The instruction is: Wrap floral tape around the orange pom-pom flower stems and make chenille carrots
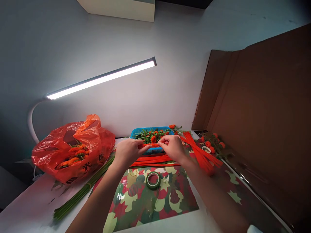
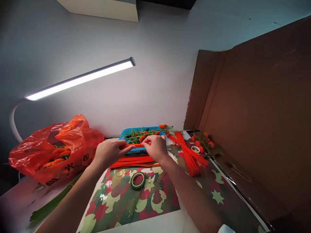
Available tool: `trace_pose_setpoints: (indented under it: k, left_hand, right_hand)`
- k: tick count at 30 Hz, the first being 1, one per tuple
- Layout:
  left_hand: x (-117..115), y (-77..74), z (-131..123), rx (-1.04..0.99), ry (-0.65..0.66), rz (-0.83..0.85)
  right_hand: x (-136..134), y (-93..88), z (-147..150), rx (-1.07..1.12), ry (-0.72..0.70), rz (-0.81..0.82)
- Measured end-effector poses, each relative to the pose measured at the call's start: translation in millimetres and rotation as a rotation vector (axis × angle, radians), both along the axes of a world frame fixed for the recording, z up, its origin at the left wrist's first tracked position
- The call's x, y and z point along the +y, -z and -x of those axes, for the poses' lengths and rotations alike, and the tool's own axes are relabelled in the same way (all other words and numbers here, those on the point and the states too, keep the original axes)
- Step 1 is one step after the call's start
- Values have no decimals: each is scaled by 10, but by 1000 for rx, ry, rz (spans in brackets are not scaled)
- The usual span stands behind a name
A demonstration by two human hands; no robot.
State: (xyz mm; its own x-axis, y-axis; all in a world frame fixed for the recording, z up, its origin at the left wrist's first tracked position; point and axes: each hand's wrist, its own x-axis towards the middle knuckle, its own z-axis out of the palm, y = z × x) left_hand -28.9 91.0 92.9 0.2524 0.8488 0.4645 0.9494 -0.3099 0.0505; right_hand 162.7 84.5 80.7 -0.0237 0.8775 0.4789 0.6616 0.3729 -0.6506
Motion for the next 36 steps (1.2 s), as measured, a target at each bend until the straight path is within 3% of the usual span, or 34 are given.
trace_pose_setpoints:
  k: [4, 10, 16, 26, 31, 36]
  left_hand:
    - [-16, -13, -14, -67, -81, 22]
    - [-4, -11, -10, -206, -118, 27]
    - [19, -3, -5, -436, -64, 56]
    - [147, 78, 64, -766, 170, 224]
    - [144, 64, 105, -728, 329, 249]
    - [129, 55, 136, -525, 393, 224]
  right_hand:
    - [-54, 18, 74, -92, 41, -105]
    - [-56, 100, 117, -64, 33, -189]
    - [-55, 94, 137, 223, -22, -226]
    - [24, 17, 63, 780, -314, 215]
    - [135, 19, -96, 719, -477, 506]
    - [185, 14, -256, 543, -546, 572]
